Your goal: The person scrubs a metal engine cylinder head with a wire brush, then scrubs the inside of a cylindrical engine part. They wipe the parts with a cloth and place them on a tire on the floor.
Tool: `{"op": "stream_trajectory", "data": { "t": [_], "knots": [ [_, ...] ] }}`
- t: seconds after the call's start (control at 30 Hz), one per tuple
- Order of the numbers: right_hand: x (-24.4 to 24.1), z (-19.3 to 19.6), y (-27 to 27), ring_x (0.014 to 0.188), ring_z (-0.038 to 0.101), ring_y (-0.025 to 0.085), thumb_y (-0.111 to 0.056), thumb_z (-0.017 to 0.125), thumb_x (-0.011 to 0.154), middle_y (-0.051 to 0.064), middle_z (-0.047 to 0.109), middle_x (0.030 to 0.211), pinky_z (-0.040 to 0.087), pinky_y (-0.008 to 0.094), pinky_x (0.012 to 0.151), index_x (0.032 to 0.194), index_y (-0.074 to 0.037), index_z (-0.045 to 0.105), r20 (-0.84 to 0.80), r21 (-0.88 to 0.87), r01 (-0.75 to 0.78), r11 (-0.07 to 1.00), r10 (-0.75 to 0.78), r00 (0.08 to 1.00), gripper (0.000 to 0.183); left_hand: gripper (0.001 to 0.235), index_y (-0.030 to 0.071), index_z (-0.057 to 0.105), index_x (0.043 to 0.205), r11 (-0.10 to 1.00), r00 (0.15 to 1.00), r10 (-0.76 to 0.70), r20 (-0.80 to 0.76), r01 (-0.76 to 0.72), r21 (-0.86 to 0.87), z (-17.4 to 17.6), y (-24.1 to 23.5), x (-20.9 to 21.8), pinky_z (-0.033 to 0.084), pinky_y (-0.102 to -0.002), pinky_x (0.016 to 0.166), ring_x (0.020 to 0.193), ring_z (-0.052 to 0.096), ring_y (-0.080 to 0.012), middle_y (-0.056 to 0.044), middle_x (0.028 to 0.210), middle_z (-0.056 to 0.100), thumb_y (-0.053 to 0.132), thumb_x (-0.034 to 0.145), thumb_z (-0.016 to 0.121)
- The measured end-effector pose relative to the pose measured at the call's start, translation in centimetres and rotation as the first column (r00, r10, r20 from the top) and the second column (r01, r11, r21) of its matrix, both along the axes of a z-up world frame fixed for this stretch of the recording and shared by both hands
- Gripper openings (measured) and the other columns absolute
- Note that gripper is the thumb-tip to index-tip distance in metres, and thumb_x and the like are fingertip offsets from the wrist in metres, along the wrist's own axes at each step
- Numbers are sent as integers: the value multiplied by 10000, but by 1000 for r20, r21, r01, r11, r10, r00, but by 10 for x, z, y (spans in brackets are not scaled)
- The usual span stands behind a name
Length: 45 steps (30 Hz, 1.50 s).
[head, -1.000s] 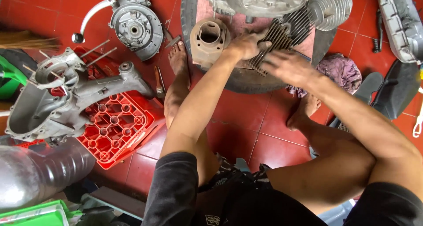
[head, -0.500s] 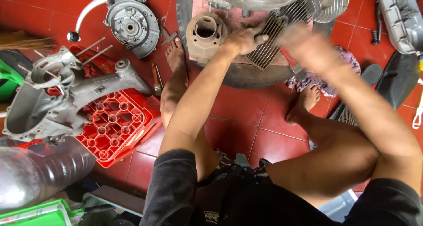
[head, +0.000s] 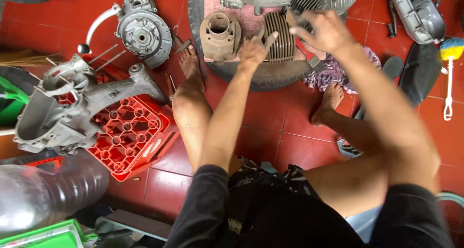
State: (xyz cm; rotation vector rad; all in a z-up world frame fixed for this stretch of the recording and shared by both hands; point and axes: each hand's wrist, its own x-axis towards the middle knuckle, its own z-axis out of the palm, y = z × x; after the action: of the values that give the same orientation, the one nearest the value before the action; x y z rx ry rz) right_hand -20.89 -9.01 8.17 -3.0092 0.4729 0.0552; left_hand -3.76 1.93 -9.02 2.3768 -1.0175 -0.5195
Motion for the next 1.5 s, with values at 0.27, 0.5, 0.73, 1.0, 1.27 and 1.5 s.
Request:
{"op": "stream_trajectory", "data": {
  "t": [0.27, 0.5, 0.73, 1.0, 1.27, 1.5],
  "knots": [
    [13, -92, 71, 878, 739, 354, -121, 727, 920, 139, 706, 928, 596, 448, 743, 1074, -103, 637, 648, 226, 408, 884, -449, 615, 179, 930, 254, 451, 1537, 894, 855, 151, -496, -333, -301, 47, 34, -36, 455, -467, 1180, 1383, 537, -382, -236, 1486, 557, 769, 790, 652],
    [-13, -106, 115, 922, 702, 386, -26, 716, 913, 166, 658, 965, 587, 446, 781, 1093, -37, 630, 698, 357, 413, 838, -533, 478, 200, 925, 200, 368, 1575, 797, 778, 80, -623, -425, -429, 36, 19, -44, 383, -548, 1210, 1456, 406, -435, -264, 1571, 413, 605, 836, 748],
    [15, -86, 83, 730, 651, 335, -97, 761, 983, 73, 558, 807, 544, 394, 656, 950, -67, 695, 787, 261, 306, 916, -386, 482, 80, 903, 292, 489, 1509, 745, 742, 209, -637, -543, -388, 31, 14, -51, 544, -468, 1041, 1243, 631, -382, -233, 1335, 628, 649, 739, 796],
    [-7, -106, 107, 798, 662, 417, -85, 759, 976, 144, 596, 810, 532, 453, 717, 927, -49, 687, 748, 335, 333, 881, -464, 475, 94, 851, 294, 596, 1422, 718, 730, 246, -637, -579, -386, 24, 10, -47, 498, -463, 1095, 1278, 608, -395, -221, 1388, 624, 613, 674, 846],
    [19, -85, 99, 839, 639, 480, -6, 720, 974, 191, 588, 840, 525, 487, 759, 926, -9, 640, 780, 321, 266, 909, -413, 470, 93, 830, 280, 624, 1398, 713, 741, 236, -629, -572, -406, 10, 3, -39, 498, -442, 1111, 1295, 615, -341, -176, 1366, 660, 577, 666, 877],
    [0, -98, 101, 800, 646, 416, -54, 666, 999, 121, 580, 848, 530, 455, 747, 945, -62, 640, 762, 331, 349, 877, -467, 448, 60, 831, 285, 620, 1402, 741, 726, 224, -650, -560, -370, 17, 7, -38, 479, -455, 1133, 1325, 588, -363, -182, 1380, 651, 605, 673, 859]
  ]
}}
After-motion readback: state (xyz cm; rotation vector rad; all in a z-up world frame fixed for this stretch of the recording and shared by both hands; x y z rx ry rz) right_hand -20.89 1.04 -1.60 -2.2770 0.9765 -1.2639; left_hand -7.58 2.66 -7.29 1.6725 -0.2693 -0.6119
